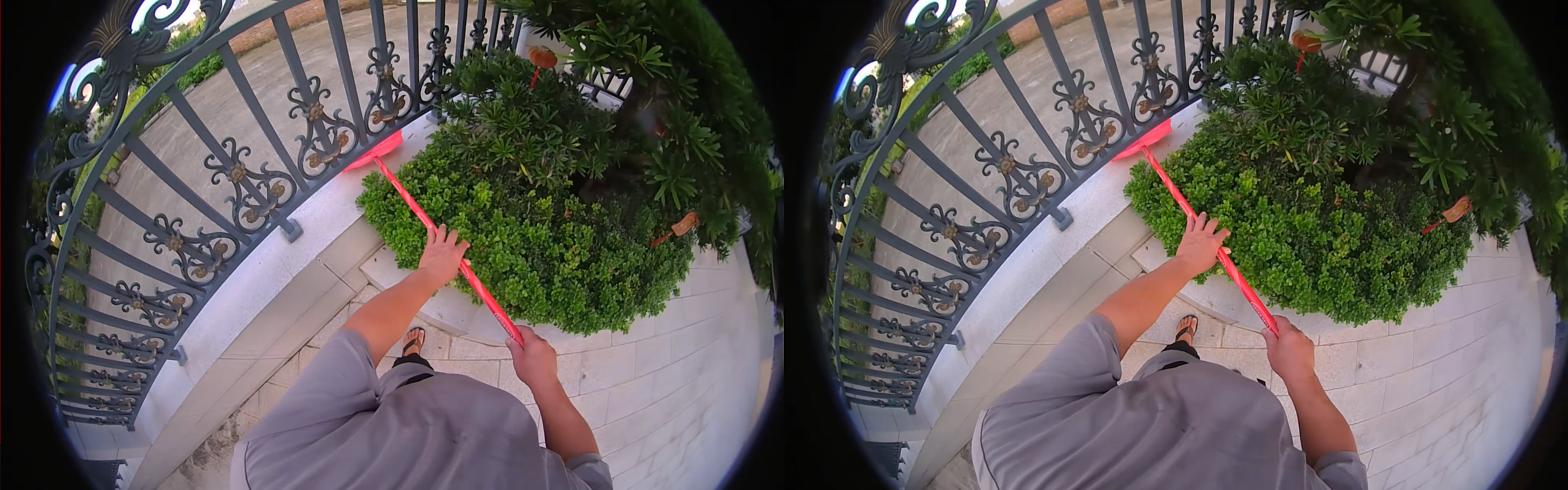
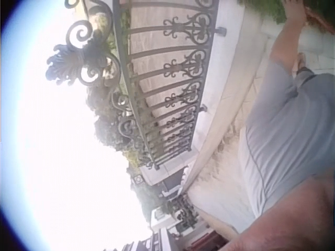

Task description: The person carries a broom and dustpan across the patio, sets down the dustpan, and sweeps debris from the bushes and planter using the broom.

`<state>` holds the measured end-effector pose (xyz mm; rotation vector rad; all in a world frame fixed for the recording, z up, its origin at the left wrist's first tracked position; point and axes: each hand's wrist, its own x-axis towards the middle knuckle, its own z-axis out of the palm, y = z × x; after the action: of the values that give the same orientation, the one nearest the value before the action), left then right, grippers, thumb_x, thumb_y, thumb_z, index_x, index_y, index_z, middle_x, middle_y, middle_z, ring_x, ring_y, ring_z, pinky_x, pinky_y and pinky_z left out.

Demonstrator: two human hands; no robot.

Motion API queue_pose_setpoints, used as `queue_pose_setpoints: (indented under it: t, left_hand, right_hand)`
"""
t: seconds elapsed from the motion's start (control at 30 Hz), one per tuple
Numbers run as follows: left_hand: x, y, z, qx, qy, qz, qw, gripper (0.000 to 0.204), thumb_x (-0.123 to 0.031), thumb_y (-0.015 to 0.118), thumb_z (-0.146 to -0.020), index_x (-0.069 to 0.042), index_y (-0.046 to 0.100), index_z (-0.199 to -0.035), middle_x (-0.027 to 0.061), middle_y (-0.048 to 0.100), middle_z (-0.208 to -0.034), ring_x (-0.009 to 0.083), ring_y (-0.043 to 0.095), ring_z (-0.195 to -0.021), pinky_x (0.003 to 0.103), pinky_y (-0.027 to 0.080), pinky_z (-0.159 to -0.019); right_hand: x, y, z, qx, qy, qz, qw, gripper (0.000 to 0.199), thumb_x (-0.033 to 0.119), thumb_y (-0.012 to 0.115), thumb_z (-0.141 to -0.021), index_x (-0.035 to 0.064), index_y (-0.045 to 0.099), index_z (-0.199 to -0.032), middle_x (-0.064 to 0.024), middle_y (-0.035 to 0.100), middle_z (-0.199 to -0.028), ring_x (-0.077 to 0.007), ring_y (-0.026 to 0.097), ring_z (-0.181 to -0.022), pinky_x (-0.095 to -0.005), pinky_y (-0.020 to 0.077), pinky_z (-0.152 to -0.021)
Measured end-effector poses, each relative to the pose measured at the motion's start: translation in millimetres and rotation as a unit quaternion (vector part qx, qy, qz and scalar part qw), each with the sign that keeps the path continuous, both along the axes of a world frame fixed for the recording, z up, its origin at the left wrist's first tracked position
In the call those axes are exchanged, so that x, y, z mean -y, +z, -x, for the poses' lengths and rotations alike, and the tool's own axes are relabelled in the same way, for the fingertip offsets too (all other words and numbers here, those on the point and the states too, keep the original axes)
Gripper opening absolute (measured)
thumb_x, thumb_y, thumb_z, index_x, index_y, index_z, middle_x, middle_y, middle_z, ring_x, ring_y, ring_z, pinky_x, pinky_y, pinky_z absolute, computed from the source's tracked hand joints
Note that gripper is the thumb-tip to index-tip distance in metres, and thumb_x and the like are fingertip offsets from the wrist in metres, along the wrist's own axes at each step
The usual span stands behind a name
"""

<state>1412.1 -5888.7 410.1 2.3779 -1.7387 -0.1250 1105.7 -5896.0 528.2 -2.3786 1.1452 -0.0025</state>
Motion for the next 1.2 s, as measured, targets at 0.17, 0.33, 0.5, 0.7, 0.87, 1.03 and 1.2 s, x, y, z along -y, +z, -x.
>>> queue_pose_setpoints:
  t: [0.17,0.33,0.5,0.7,0.87,1.03,1.2]
  left_hand:
    - [32,-9,-67,0.088,-0.031,0.037,0.995,0.032,-0.035,0.063,-0.096,-0.016,0.068,-0.122,0.0102,0.064,-0.117,0.0428,0.044,-0.135,0.062,0.028,-0.117]
    - [50,-14,-122,0.058,-0.032,0.095,0.993,0.030,-0.031,0.065,-0.095,-0.015,0.069,-0.119,0.0097,0.065,-0.115,0.0395,0.046,-0.133,0.056,0.032,-0.117]
    - [75,12,-154,0.021,-0.045,0.152,0.987,0.026,-0.022,0.071,-0.088,-0.013,0.072,-0.112,0.0084,0.067,-0.111,0.0335,0.054,-0.124,0.052,0.039,-0.112]
    - [84,70,-158,0.031,-0.137,0.028,0.990,0.019,-0.016,0.074,-0.078,-0.016,0.077,-0.097,0.0052,0.073,-0.101,0.0289,0.066,-0.108,0.044,0.054,-0.093]
    - [96,83,-101,0.009,-0.171,0.005,0.985,0.019,-0.016,0.074,-0.078,-0.019,0.078,-0.096,0.0048,0.073,-0.098,0.0297,0.067,-0.104,0.044,0.055,-0.089]
    - [115,92,-29,-0.025,-0.221,0.087,0.971,0.014,-0.017,0.074,-0.079,-0.018,0.077,-0.092,0.0033,0.072,-0.097,0.0291,0.067,-0.104,0.044,0.054,-0.090]
    - [88,130,20,0.004,-0.259,0.063,0.964,0.011,-0.019,0.072,-0.079,-0.013,0.074,-0.088,0.0043,0.069,-0.093,0.0300,0.065,-0.099,0.047,0.052,-0.086]
  right_hand:
    - [26,-10,-67,-0.025,0.020,-0.035,0.999,0.045,0.030,0.067,-0.094,0.0111,0.056,-0.133,-0.0195,0.071,-0.106,-0.0386,0.070,-0.094,-0.0496,0.0551,-0.083]
    - [17,60,-68,-0.187,0.102,0.058,0.975,0.076,0.024,0.070,-0.092,0.0180,0.031,-0.158,-0.0176,0.064,-0.127,-0.0337,0.069,-0.102,-0.0464,0.0559,-0.088]
    - [21,87,-50,0.129,0.055,-0.079,0.987,0.061,0.009,0.070,-0.091,0.0032,0.048,-0.148,-0.0125,0.070,-0.102,-0.0232,0.070,-0.087,-0.0361,0.0565,-0.077]
    - [0,102,-45,0.396,-0.033,-0.147,0.906,0.051,0.006,0.073,-0.088,-0.0088,0.059,-0.135,-0.0070,0.069,-0.093,-0.0077,0.059,-0.076,-0.0219,0.0481,-0.070]
    - [-21,107,-5,0.425,-0.053,0.004,0.903,0.039,0.011,0.072,-0.089,-0.0101,0.067,-0.121,-0.0120,0.073,-0.090,-0.0111,0.062,-0.071,-0.0236,0.0490,-0.067]
    - [-44,132,45,0.384,-0.009,0.193,0.903,0.037,0.019,0.069,-0.088,-0.0098,0.070,-0.111,-0.0164,0.071,-0.081,-0.0176,0.062,-0.063,-0.0260,0.0472,-0.061]
    - [-77,147,85,0.454,-0.184,0.176,0.854,0.048,0.036,0.068,-0.088,-0.0102,0.069,-0.103,-0.0075,0.057,-0.064,-0.0096,0.045,-0.046,-0.0233,0.0340,-0.045]
